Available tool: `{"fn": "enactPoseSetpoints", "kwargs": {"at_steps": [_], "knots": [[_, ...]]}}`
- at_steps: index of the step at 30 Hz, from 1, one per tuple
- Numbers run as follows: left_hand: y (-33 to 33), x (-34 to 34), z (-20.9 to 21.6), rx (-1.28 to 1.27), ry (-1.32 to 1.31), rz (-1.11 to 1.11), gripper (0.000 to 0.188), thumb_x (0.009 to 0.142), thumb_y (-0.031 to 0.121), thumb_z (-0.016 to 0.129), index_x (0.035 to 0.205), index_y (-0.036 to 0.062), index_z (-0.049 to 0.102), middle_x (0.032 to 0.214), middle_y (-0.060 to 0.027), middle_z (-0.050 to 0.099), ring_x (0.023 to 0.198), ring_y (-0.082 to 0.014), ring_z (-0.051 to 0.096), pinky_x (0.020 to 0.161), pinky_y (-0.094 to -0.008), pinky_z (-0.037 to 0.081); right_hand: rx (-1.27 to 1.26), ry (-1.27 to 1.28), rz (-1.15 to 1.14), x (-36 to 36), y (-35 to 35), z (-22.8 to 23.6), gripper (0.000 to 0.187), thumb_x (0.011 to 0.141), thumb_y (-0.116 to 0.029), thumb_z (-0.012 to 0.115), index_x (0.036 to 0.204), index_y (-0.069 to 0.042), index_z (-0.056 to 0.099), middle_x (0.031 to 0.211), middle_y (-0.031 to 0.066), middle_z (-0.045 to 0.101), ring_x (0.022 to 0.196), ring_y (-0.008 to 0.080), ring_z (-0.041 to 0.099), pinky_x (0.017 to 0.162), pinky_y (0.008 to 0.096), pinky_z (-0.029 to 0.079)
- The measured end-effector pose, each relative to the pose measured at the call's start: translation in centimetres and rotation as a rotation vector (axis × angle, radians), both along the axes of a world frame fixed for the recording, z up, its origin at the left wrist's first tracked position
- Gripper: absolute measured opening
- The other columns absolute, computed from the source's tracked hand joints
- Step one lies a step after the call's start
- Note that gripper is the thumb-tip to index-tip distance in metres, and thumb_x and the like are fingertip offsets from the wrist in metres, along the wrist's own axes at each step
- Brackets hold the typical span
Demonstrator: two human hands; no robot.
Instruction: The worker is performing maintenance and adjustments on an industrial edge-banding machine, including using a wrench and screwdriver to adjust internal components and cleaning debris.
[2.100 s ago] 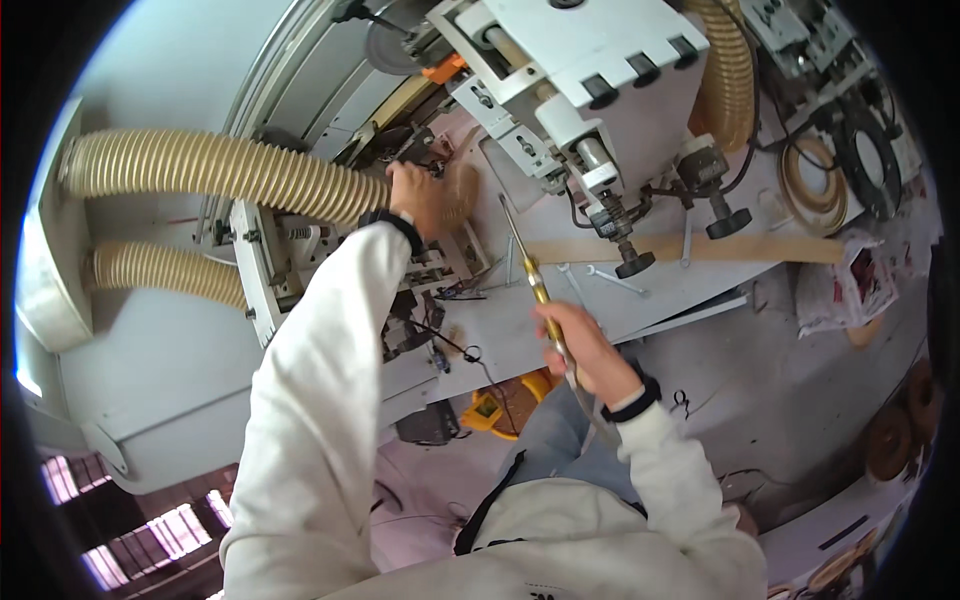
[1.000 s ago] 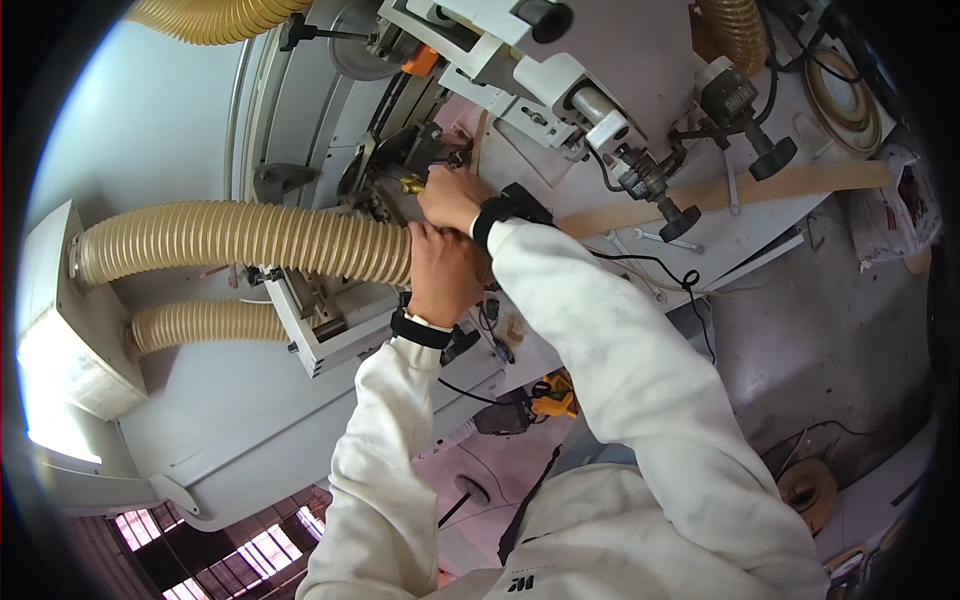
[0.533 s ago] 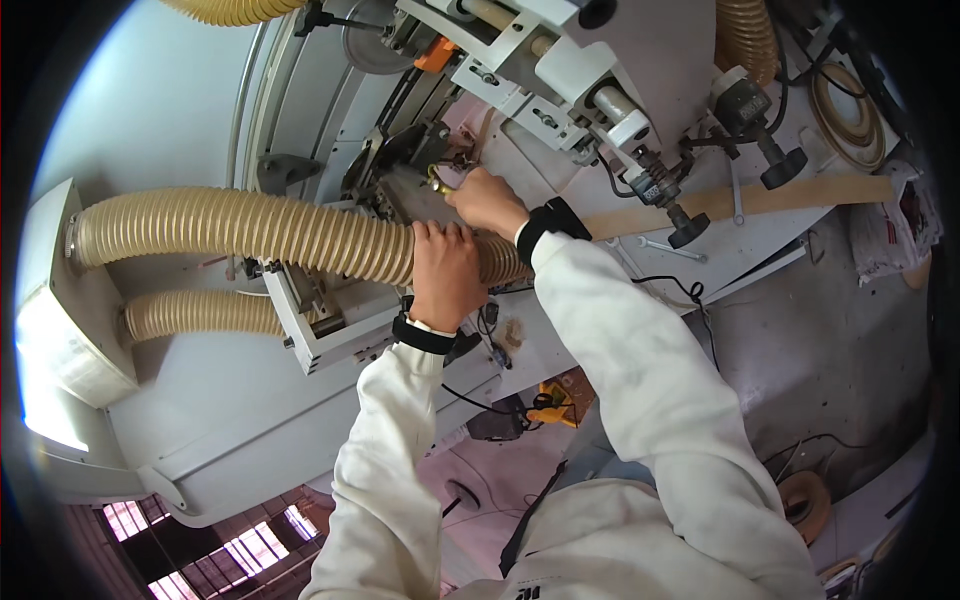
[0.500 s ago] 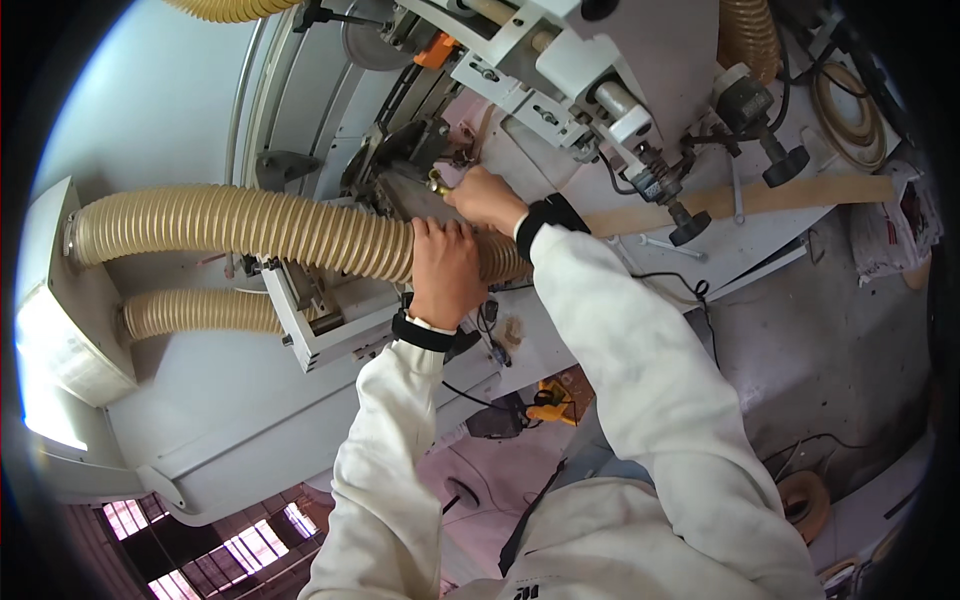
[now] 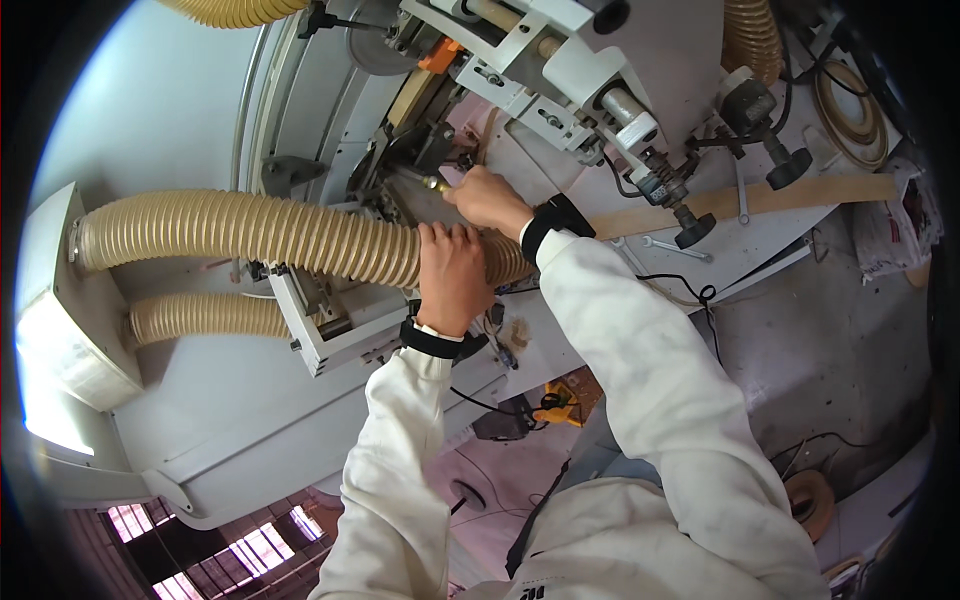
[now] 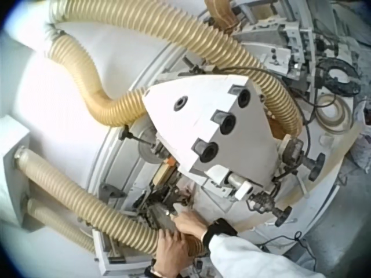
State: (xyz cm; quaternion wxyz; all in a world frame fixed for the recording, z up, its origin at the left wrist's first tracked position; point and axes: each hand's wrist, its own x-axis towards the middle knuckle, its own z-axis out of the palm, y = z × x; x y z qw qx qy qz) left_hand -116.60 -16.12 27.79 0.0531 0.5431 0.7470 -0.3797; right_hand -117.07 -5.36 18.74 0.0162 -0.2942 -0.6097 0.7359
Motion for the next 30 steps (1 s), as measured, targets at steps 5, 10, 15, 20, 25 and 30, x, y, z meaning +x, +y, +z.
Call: {"fn": "enactPoseSetpoints", "kwargs": {"at_steps": [5, 10, 15, 20, 25, 30], "knots": [[0.4, 0.2, -0.6, 0.021, -0.01, -0.023, 0.054, 0.056, 0.026, 0.082, 0.101, -0.0006, 0.064, 0.099, -0.0149, 0.067, 0.098, -0.0319, 0.062, 0.089, -0.0396, 0.041, 0.017, -0.045, 0.07, -0.7, 0.0, -1.2, 0.047, 0.088, -0.035, 0.063, 0.12, -0.001, 0.065, 0.122, 0.0257, 0.066, 0.114, 0.042, 0.063, 0.096, 0.0476, 0.051], [0.2, 0.3, -0.7, -0.007, 0.036, -0.034, 0.055, 0.058, 0.027, 0.081, 0.103, -0.0006, 0.066, 0.1, -0.0142, 0.067, 0.1, -0.0318, 0.061, 0.096, -0.0424, 0.039, 0.03, -0.036, 0.038, 0.3, -0.1, -0.2, 0.051, 0.09, -0.04, 0.065, 0.11, 0.006, 0.067, 0.115, 0.0321, 0.066, 0.111, 0.0464, 0.063, 0.095, 0.0485, 0.05], [0.4, 0.5, -0.7, -0.031, 0.04, -0.025, 0.057, 0.06, 0.029, 0.08, 0.106, -0.001, 0.066, 0.101, -0.0135, 0.068, 0.101, -0.0311, 0.061, 0.101, -0.0445, 0.038, 0.07, -0.013, 0.049, -0.5, -0.1, -0.6, 0.049, 0.089, -0.039, 0.066, 0.11, 0.005, 0.068, 0.114, 0.0323, 0.066, 0.111, 0.0461, 0.063, 0.094, 0.049, 0.051], [0.0, 0.4, -1.1, 0.009, 0.04, -0.044, 0.056, 0.06, 0.029, 0.079, 0.106, -0.0001, 0.066, 0.103, -0.0138, 0.068, 0.102, -0.0309, 0.061, 0.1, -0.0441, 0.038, 0.076, -0.036, 0.055, -3.0, -1.0, -1.4, 0.042, 0.089, -0.034, 0.062, 0.109, 0.002, 0.07, 0.118, 0.0304, 0.065, 0.112, 0.045, 0.064, 0.095, 0.0489, 0.051], [0.9, 0.5, -1.3, 0.001, 0.025, -0.06, 0.054, 0.064, 0.034, 0.078, 0.104, -0.0007, 0.067, 0.103, -0.0155, 0.068, 0.101, -0.0315, 0.061, 0.096, -0.043, 0.039, 0.308, 0.03, 0.178, -6.0, -1.2, -3.5, 0.038, 0.089, -0.029, 0.056, 0.109, -0.001, 0.072, 0.119, 0.0296, 0.065, 0.11, 0.0447, 0.064, 0.094, 0.0486, 0.052], [-0.2, -0.1, -1.1, 0.035, -0.01, -0.026, 0.051, 0.069, 0.038, 0.076, 0.101, -0.0011, 0.069, 0.1, -0.0169, 0.068, 0.102, -0.0325, 0.06, 0.093, -0.0423, 0.039, 0.041, -0.071, 0.087, -2.3, -0.6, 1.2, 0.038, 0.088, -0.027, 0.056, 0.109, 0.0, 0.072, 0.118, 0.0294, 0.066, 0.111, 0.044, 0.065, 0.095, 0.0478, 0.052]]}}
